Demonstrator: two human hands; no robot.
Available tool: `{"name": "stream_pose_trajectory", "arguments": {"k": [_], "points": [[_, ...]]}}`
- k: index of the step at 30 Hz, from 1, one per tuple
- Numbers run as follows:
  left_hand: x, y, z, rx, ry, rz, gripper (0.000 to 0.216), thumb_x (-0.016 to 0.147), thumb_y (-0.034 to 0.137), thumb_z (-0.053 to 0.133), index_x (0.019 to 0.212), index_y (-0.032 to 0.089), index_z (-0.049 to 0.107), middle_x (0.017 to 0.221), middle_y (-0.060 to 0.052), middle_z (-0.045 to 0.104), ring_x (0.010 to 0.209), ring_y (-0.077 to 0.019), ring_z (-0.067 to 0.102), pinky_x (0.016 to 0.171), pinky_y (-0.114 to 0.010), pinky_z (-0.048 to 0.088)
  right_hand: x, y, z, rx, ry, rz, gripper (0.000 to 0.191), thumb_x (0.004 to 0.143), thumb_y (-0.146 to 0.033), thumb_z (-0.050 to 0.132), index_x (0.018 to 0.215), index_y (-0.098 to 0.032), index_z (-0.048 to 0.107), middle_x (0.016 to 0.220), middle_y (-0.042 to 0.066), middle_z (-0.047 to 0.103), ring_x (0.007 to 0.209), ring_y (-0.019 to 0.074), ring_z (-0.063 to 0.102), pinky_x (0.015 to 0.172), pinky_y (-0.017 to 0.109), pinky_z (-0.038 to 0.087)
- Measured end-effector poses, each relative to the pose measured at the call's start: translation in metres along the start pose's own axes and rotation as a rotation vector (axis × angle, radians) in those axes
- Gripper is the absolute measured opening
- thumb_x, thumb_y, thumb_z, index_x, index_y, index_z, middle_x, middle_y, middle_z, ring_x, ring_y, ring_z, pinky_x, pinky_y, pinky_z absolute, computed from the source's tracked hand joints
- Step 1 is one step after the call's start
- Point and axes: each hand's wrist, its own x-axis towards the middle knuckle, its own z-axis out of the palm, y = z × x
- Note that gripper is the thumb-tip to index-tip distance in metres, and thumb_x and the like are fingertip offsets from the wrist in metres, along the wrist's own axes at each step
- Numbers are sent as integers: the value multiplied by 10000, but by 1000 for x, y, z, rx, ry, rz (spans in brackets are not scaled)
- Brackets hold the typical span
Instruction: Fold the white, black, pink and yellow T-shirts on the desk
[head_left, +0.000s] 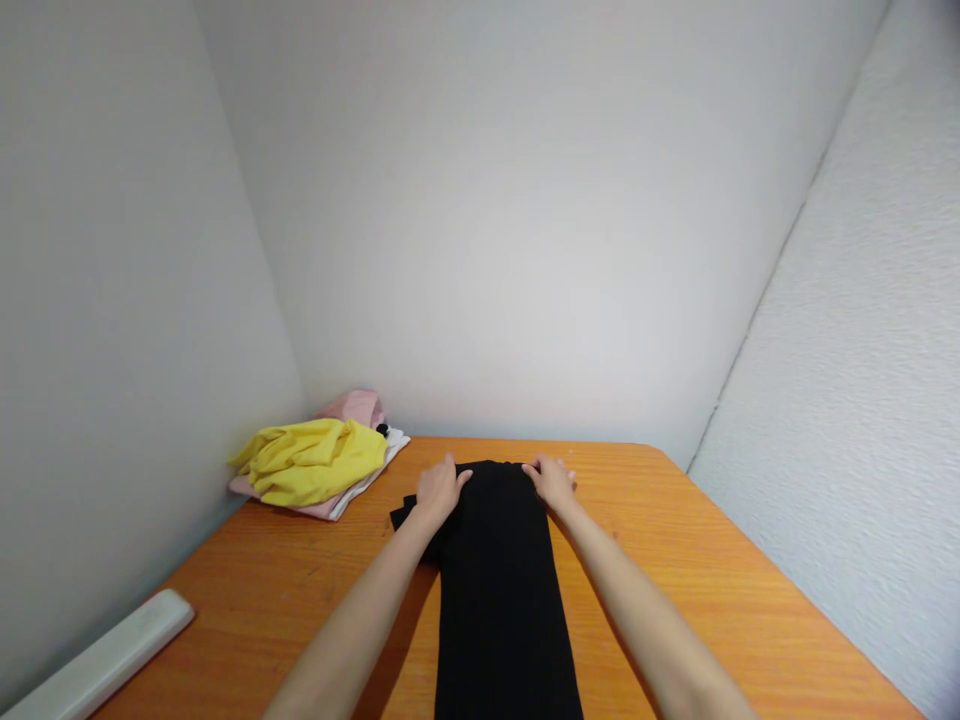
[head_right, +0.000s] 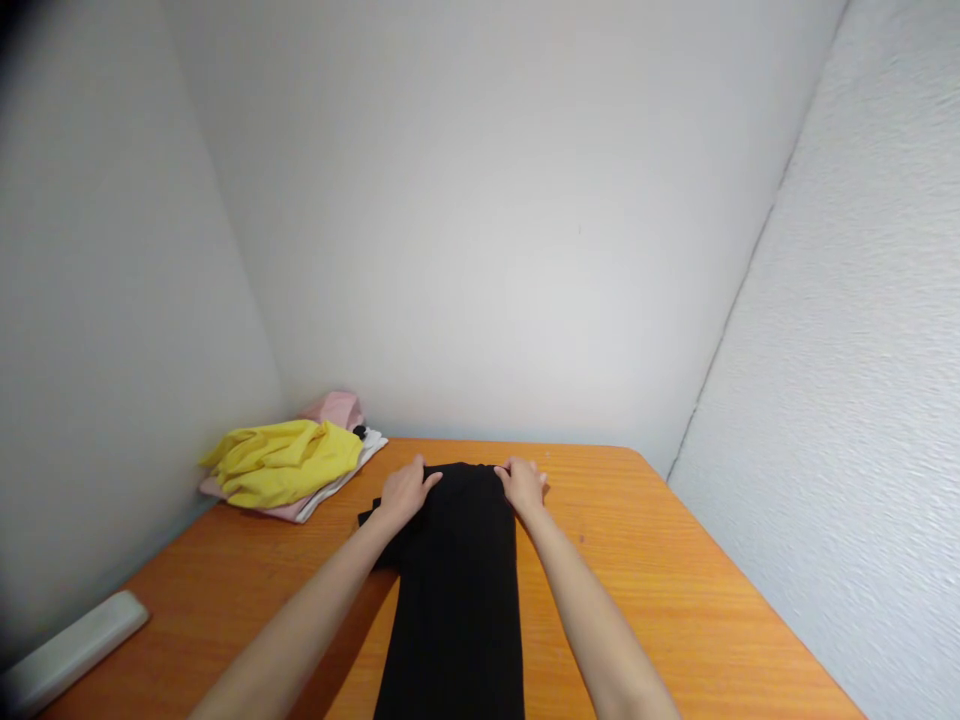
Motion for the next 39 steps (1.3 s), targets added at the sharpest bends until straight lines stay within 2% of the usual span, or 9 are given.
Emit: {"name": "stream_pose_trajectory", "arguments": {"k": [2,5,8,11,16,23,29,34,39], "points": [[4,-4,3,12,-34,-29,553,964,540,297,1175,78,517,1030,-221,678,997,-337,647,816,-398,466,-10,-11,6,-29,90,-16,373,963,-356,400,1190,-128,589,1240,207,565,1239,336,409,992,517,292],[11,-16,5,7,-82,-14,663,956,594,192,1152,73,552,1032,-237,678,1010,-350,645,844,-429,457,-34,-29,24,-98,188,-205,504,968,-376,359,1372,-89,455,1483,207,336,1402,326,175,1099,503,150],[18,-36,3,-26,-145,80,680,950,615,134,1071,150,616,1092,-171,683,1059,-321,626,886,-425,439,-59,-39,47,-160,127,-350,783,913,-605,376,1459,-45,340,1557,196,168,1438,351,46,1135,505,74],[22,-61,0,-59,-216,172,658,928,657,183,942,202,657,1069,-99,698,1033,-292,629,858,-399,446,-75,-36,64,-168,18,-295,949,858,-731,340,1480,-16,284,1561,203,111,1437,375,9,1140,525,52],[19,-91,-2,-75,-249,235,468,823,632,501,860,193,660,993,-75,694,945,-263,627,787,-315,436,-76,-30,60,-173,-14,-284,959,864,-736,315,1480,-2,274,1560,196,80,1440,356,-7,1151,521,52],[7,-100,-5,-53,-209,142,345,827,536,544,864,204,628,883,-57,692,853,-228,629,708,-279,412,-90,-69,50,-109,-10,-535,695,971,-471,267,1491,-10,241,1569,149,51,1450,274,4,1173,441,93],[-8,-97,2,-34,-190,11,452,844,577,482,892,158,642,912,-150,696,936,-307,622,744,-340,421,-103,-87,74,-101,-93,-458,776,933,-553,337,1512,-53,202,1572,134,10,1442,339,-16,1151,513,93],[-1,-103,-2,-189,-305,53,447,811,586,489,666,186,623,678,-30,651,738,-206,613,624,-255,392,-110,-86,62,-72,-20,-502,707,971,-530,275,1485,-45,287,1580,150,83,1443,338,54,1150,471,126],[15,-108,-12,-336,-411,19,502,769,642,490,699,162,621,585,4,571,581,-157,535,514,-238,337,-135,-105,39,-38,65,-625,549,878,-526,528,1244,-118,568,1291,177,517,1189,329,442,1002,448,364]]}}
